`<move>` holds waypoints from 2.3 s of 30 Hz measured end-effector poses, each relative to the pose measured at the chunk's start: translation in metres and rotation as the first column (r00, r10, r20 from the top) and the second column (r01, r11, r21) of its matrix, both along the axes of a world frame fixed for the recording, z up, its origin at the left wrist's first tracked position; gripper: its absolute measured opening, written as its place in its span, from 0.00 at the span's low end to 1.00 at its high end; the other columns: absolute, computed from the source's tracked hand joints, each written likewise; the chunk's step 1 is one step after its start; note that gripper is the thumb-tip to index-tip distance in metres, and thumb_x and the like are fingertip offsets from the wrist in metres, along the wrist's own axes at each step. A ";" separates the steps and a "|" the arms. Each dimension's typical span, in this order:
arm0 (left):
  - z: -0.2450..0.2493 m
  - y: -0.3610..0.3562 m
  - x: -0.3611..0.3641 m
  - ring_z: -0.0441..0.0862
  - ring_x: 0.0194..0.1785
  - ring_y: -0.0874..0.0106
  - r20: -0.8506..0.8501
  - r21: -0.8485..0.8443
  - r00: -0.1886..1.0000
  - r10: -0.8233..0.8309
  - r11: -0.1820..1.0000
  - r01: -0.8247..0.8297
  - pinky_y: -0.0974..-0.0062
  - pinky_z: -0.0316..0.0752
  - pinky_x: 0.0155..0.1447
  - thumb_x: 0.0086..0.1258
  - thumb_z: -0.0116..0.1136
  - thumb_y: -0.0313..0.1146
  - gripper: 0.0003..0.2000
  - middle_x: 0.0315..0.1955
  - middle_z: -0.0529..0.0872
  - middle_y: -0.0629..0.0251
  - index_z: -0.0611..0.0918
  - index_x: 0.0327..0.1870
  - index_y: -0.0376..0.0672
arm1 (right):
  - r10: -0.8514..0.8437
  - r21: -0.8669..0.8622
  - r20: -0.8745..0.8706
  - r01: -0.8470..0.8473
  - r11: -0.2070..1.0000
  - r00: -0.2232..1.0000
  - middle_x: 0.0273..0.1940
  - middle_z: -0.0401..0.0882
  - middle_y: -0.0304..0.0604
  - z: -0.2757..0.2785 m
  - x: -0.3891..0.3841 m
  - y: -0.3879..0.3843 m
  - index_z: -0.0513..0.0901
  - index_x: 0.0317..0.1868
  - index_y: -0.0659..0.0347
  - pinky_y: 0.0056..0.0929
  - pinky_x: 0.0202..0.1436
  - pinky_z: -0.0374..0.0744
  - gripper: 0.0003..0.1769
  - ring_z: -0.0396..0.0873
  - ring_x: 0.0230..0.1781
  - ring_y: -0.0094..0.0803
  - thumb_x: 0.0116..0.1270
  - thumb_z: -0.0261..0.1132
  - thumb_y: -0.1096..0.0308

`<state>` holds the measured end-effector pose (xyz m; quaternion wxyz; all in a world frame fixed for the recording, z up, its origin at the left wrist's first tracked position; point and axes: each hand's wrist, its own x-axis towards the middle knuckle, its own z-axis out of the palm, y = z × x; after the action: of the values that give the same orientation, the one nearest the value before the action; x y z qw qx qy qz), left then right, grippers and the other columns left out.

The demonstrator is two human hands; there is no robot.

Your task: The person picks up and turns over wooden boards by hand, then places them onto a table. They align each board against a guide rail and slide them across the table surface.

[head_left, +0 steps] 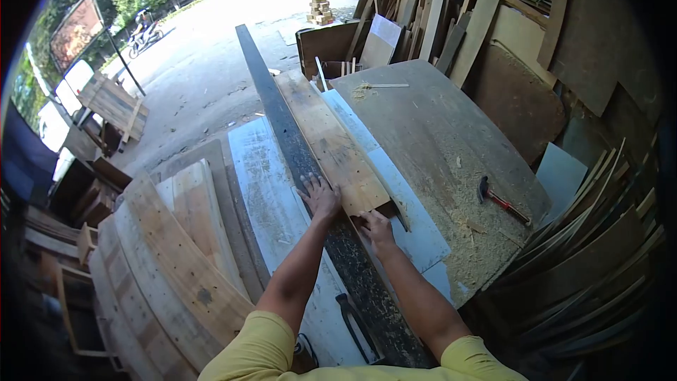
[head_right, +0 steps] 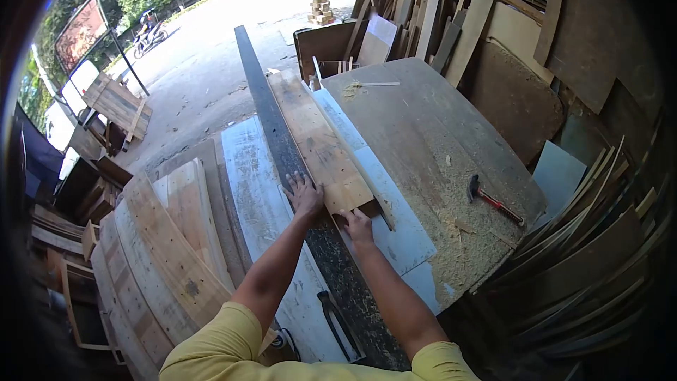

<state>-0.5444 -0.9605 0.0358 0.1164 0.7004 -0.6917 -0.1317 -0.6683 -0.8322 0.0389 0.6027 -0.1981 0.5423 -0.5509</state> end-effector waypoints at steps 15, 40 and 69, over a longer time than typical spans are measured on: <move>0.044 0.016 -0.011 0.81 0.49 0.41 -0.488 -0.029 0.861 0.143 0.983 -0.180 0.49 0.75 0.55 0.74 0.42 0.37 0.16 0.43 0.84 0.38 0.77 0.48 0.33 | -0.239 -0.143 0.002 0.237 0.961 0.971 0.38 0.81 0.43 0.017 -0.036 -0.028 0.80 0.49 0.66 0.32 0.33 0.82 0.25 0.81 0.33 0.31 0.62 0.71 0.53; 0.028 0.248 -0.072 0.78 0.59 0.51 -0.696 0.619 -0.269 0.666 0.746 0.247 0.54 0.71 0.64 0.75 0.35 0.58 0.36 0.57 0.77 0.43 0.69 0.66 0.30 | -0.214 -0.275 -0.917 -0.143 0.951 0.338 0.32 0.82 0.51 0.041 -0.101 0.536 0.81 0.44 0.70 0.36 0.34 0.76 0.21 0.73 0.30 0.38 0.65 0.70 0.57; 0.123 0.663 0.376 0.81 0.49 0.60 -0.495 -0.671 -0.561 -0.663 0.702 -0.239 0.57 0.78 0.49 0.77 0.44 0.54 0.28 0.45 0.81 0.56 0.69 0.66 0.40 | 0.287 -0.416 -0.814 -0.851 0.320 0.506 0.56 0.79 0.51 0.117 0.063 0.589 0.81 0.59 0.57 0.40 0.60 0.75 0.29 0.76 0.59 0.45 0.55 0.77 0.67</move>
<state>-0.1684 -0.2976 0.1593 0.7769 -0.0646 -0.3969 -0.4844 -0.6054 -0.2428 0.1561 0.3992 -0.7966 0.2788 -0.3582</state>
